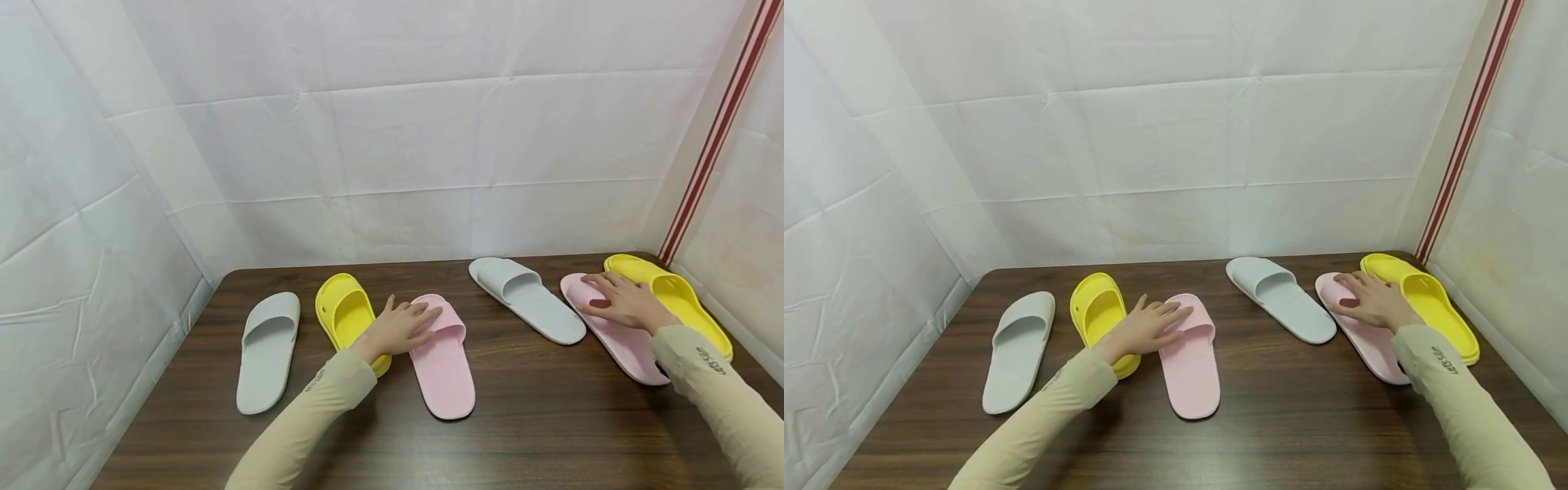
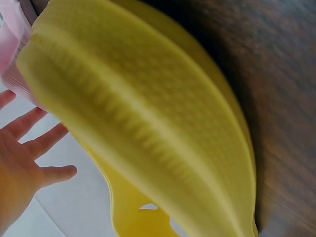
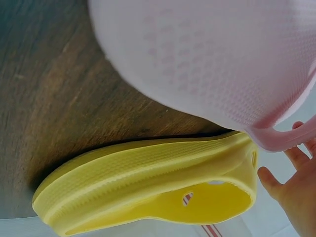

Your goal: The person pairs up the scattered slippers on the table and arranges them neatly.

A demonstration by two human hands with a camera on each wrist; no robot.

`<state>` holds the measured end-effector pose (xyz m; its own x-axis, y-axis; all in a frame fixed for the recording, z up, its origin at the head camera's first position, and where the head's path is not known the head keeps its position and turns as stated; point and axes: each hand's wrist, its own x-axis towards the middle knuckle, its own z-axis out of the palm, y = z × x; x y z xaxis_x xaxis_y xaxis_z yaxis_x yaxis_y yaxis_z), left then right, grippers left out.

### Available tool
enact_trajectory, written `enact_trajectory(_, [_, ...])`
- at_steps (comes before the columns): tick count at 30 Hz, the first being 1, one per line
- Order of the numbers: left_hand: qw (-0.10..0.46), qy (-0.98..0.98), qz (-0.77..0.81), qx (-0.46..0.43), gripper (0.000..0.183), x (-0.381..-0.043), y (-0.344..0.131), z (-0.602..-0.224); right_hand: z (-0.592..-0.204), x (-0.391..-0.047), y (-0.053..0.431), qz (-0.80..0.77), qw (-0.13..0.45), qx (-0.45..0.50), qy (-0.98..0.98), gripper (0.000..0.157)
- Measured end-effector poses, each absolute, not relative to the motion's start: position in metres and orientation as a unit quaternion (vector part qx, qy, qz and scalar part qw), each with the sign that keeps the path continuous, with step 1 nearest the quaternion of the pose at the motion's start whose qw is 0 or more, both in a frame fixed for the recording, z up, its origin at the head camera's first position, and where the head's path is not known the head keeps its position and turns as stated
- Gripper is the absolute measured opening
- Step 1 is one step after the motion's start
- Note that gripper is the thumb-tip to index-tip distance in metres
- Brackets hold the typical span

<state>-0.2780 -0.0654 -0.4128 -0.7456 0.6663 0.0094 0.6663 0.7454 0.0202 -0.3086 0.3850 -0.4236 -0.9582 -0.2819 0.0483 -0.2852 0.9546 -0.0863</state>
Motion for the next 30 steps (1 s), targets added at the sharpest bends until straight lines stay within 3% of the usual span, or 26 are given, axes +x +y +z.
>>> enact_trajectory(30, [-0.007,-0.934,-0.009,-0.357,0.05,-0.281,-0.066,-0.415,-0.412,-0.3,0.387,0.033,0.045,0.138,-0.989,0.073])
